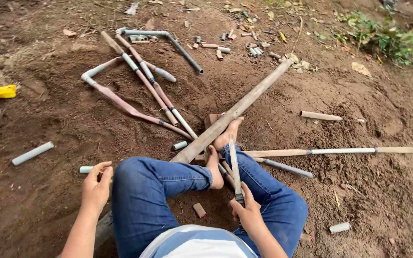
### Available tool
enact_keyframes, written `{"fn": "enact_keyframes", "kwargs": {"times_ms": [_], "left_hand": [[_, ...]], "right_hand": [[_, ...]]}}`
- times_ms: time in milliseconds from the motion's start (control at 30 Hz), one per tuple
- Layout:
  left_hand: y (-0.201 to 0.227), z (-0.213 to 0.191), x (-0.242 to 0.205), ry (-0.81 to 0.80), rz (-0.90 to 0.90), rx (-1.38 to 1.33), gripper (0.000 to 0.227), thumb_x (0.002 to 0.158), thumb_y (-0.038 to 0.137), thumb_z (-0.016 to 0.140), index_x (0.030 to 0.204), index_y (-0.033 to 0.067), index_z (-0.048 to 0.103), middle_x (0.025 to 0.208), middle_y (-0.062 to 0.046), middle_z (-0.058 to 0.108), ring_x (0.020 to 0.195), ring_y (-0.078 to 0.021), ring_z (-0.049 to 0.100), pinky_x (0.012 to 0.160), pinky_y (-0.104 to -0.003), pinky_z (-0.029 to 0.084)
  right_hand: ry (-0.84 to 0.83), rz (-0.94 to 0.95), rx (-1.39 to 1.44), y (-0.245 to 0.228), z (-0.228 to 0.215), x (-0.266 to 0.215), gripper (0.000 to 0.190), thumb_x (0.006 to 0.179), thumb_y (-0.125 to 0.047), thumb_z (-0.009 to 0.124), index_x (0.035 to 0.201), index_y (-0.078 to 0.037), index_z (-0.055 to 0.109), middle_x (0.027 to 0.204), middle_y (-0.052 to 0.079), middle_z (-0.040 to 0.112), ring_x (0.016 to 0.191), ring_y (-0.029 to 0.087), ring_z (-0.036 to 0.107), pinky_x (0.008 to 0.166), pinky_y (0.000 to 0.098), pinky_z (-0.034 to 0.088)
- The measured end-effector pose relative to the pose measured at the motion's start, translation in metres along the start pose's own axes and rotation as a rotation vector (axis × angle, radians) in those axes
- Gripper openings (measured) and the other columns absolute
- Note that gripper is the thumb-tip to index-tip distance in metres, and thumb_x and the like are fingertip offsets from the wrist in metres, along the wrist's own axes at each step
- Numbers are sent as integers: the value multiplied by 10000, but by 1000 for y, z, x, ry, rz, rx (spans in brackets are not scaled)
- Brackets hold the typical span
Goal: A person sits on the ground in an outdoor workshop area, using a hacksaw to cut a long wooden pole. After finishing the cut, they stand up and walk across the dirt ground carrying the pole.
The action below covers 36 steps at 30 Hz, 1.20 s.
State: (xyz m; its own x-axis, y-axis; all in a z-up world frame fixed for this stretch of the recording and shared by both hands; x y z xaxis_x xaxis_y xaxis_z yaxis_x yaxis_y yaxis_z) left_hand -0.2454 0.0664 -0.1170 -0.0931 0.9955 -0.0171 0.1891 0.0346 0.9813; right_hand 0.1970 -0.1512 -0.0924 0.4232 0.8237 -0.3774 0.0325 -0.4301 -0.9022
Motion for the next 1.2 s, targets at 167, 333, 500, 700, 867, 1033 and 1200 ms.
{"fn": "enact_keyframes", "kwargs": {"times_ms": [167, 333, 500, 700, 867, 1033, 1200], "left_hand": [[-35, -9, -16, 48, -224, 77, 436, 1042, 336, 626, 1364, 48, 687, 1083, -115, 647, 900, -227, 575, 762, -356, 458], [-106, -8, -15, 94, -321, 281, 617, 963, 235, 715, 1522, 63, 520, 1436, -196, 623, 1281, -352, 636, 1046, -456, 524], [-160, 3, -9, 97, -260, 272, 778, 871, 20, 707, 1578, 21, 384, 1520, -248, 506, 1376, -398, 555, 1145, -477, 479], [-164, 10, -20, 50, -276, 420, 816, 922, 235, 768, 1619, 107, 362, 1444, -211, 635, 1273, -376, 671, 1041, -468, 543], [-172, 10, -25, 15, -290, 527, 714, 971, 433, 651, 1582, 141, 426, 1340, -178, 713, 1185, -403, 700, 974, -489, 551], [-161, 6, -32, -26, -114, 622, 533, 968, 484, 616, 1410, 191, 564, 1595, -98, 521, 1169, -406, 686, 939, -509, 550], [-167, 2, -31, 84, -172, 530, 815, 929, 504, 720, 1523, 7, 467, 1385, -229, 654, 1238, -391, 672, 1022, -484, 554]], "right_hand": [[-27, 29, 63, 16, -3, -3, 840, 965, -15, 641, 1702, -120, 252, 920, 169, 680, 634, 215, 560, 538, 328, 451], [-43, 36, 22, 1, 3, -12, 867, 950, 75, 627, 1709, -148, 272, 1025, 176, 710, 668, 240, 566, 581, 354, 463], [-108, 1, 12, -3, 14, -9, 924, 885, 220, 515, 1705, -154, 312, 1244, 219, 656, 667, 306, 531, 591, 414, 458], [-147, -33, 55, 16, 20, 13, 887, 947, 186, 496, 1732, -125, 226, 1148, 327, 676, 587, 311, 474, 518, 414, 398], [-106, -77, -166, -49, 46, -17, 839, 968, 120, 598, 1709, -44, 243, 998, 385, 729, 529, 342, 514, 461, 418, 400], [-119, -134, -289, -90, 57, -15, 882, 959, 114, 635, 1724, -78, 240, 816, 341, 679, 542, 343, 550, 433, 399, 364], [-167, -176, -181, -110, 69, -23, 852, 952, 119, 605, 1713, -52, 263, 1080, 347, 704, 617, 287, 521, 497, 354, 387]]}}
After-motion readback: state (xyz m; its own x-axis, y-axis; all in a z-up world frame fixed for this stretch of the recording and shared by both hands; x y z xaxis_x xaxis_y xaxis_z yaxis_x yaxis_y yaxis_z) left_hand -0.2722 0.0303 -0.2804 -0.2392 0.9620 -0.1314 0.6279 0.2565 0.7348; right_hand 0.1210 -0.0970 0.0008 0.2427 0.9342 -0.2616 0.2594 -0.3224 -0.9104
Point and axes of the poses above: each hand's wrist, its own x-axis towards the middle knuckle, its own z-axis out of the palm, y = z × x, the point moved 4 cm from there along x, towards the middle knuckle
